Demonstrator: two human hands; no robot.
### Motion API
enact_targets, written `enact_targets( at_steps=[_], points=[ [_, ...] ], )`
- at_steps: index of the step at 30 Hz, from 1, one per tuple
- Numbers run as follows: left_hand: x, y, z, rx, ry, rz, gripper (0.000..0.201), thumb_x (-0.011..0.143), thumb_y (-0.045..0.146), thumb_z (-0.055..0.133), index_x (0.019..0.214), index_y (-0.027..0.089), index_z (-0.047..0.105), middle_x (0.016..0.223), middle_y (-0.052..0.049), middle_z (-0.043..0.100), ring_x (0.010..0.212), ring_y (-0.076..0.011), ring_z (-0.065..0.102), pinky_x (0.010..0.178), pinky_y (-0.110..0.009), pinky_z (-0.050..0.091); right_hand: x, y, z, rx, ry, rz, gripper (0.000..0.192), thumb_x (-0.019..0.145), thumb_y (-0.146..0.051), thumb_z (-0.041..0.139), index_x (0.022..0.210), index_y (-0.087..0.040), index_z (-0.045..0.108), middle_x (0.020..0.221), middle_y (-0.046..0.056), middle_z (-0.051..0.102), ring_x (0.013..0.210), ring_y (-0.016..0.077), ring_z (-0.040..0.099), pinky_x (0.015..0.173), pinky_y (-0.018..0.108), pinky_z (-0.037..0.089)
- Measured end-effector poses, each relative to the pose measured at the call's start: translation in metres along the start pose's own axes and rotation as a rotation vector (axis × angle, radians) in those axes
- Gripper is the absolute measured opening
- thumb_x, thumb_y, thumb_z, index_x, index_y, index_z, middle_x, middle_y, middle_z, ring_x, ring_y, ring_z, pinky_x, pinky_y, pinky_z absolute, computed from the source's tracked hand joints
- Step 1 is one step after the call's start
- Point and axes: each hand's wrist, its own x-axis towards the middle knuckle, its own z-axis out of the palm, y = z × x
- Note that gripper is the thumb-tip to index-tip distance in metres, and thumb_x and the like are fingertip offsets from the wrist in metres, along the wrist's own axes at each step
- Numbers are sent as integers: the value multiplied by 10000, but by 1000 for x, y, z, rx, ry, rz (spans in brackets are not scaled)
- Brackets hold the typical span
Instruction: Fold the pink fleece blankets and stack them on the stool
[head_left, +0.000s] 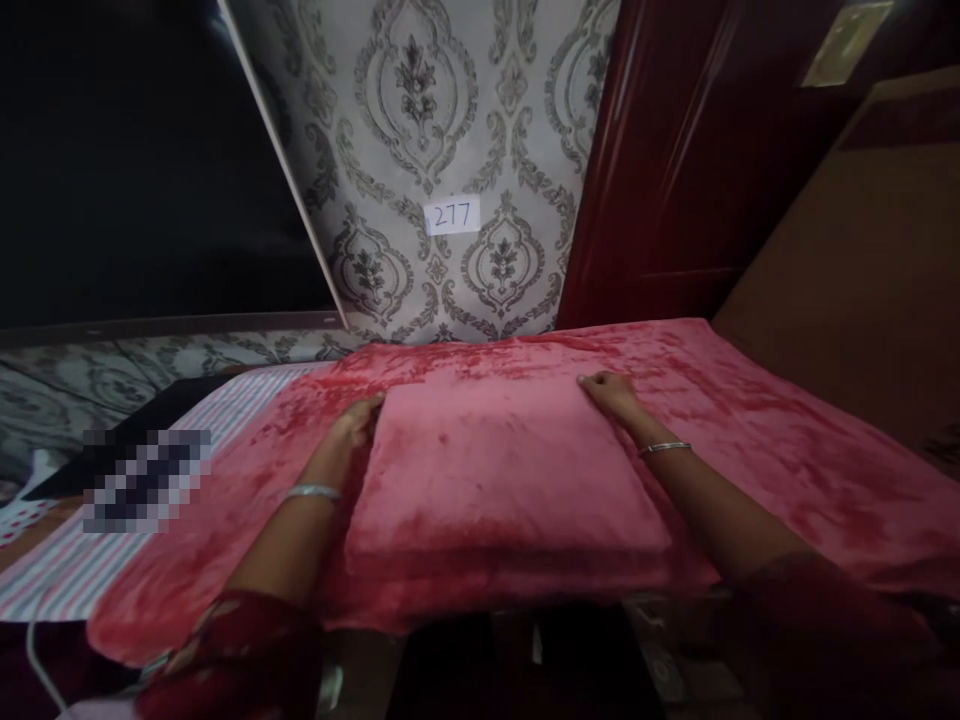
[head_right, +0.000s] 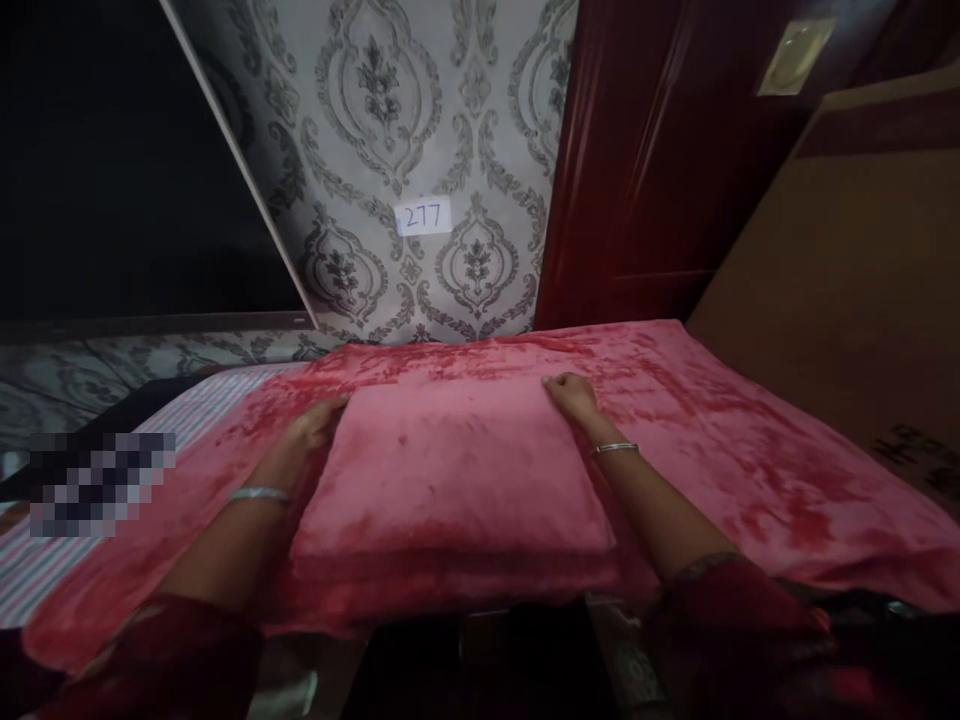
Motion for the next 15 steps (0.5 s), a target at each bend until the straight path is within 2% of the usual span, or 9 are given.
enact_targets(
  at_steps=[3, 6, 8, 11, 15],
  points=[
    [-29, -6, -17, 89, -33, -111, 126, 854, 174, 642, 900, 78, 710, 793, -115, 739, 676, -230, 709, 621, -327, 585, -33, 18, -10, 108, 10, -151, 275, 807, -416, 578, 773, -167, 689, 731, 40, 687, 695, 180, 588, 628, 262, 428],
    [-67, -27, -41, 162, -123, -122, 160, 769, 243, 743, 871, 121, 733, 786, -101, 759, 672, -235, 719, 658, -343, 605, -82, 43, -22, 281, -31, -289, 359, 775, -481, 588, 908, -171, 711, 860, 53, 723, 774, 206, 620, 705, 299, 482],
    [-92, -41, -53, 206, -139, -80, 315, 672, 333, 849, 899, 137, 753, 867, -108, 777, 764, -247, 736, 735, -343, 610, -119, 58, -29, 364, -66, -293, 441, 779, -539, 592, 994, -173, 711, 936, 67, 730, 839, 225, 639, 747, 319, 505],
    [-120, -57, -62, 319, -70, 11, 523, 524, 515, 921, 874, 158, 771, 917, -107, 782, 861, -261, 731, 775, -322, 598, -167, 76, -37, 438, -87, -246, 467, 770, -596, 625, 981, -186, 700, 927, 68, 717, 860, 231, 642, 754, 321, 518],
    [-140, -68, -60, 482, -77, 91, 614, 471, 654, 885, 851, 184, 771, 903, -98, 778, 928, -312, 713, 811, -390, 588, -203, 86, -37, 455, -101, -224, 438, 738, -619, 675, 876, -204, 689, 854, 56, 688, 803, 215, 624, 708, 302, 507]
  ],
)
